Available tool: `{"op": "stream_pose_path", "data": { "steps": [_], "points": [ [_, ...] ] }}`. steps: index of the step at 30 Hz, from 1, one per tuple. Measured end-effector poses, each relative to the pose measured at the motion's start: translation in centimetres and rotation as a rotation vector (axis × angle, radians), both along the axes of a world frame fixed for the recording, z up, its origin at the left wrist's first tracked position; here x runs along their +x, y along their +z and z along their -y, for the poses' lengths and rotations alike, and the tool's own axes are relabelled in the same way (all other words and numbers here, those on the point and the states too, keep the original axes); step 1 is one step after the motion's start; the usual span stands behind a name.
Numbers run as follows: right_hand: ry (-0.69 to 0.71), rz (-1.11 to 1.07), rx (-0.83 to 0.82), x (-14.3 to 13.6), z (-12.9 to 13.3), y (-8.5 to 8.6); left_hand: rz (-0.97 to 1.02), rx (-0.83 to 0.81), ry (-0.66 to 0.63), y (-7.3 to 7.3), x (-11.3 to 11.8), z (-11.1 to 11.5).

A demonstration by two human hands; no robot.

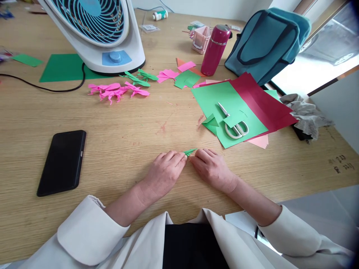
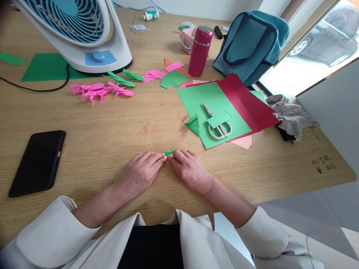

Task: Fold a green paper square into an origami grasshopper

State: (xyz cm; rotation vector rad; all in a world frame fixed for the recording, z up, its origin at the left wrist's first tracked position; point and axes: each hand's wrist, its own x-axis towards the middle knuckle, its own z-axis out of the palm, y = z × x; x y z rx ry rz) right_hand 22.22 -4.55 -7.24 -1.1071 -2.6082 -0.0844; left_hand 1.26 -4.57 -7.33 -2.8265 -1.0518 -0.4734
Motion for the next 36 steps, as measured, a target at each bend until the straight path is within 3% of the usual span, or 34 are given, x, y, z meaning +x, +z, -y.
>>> {"op": "stream_pose_path", "data": {
  "steps": [8,36],
  "points": [
    [-0.019,-0.018,-0.041,0.3,0.6,-0.1,-0.021,0.071,-0.029,0.2,-0.2,0.2],
    [-0.015,0.004,-0.042,1.1,1.5,0.5,0.005,-0.065,0.018,0.1,0.2,-0.1]
  ]
}}
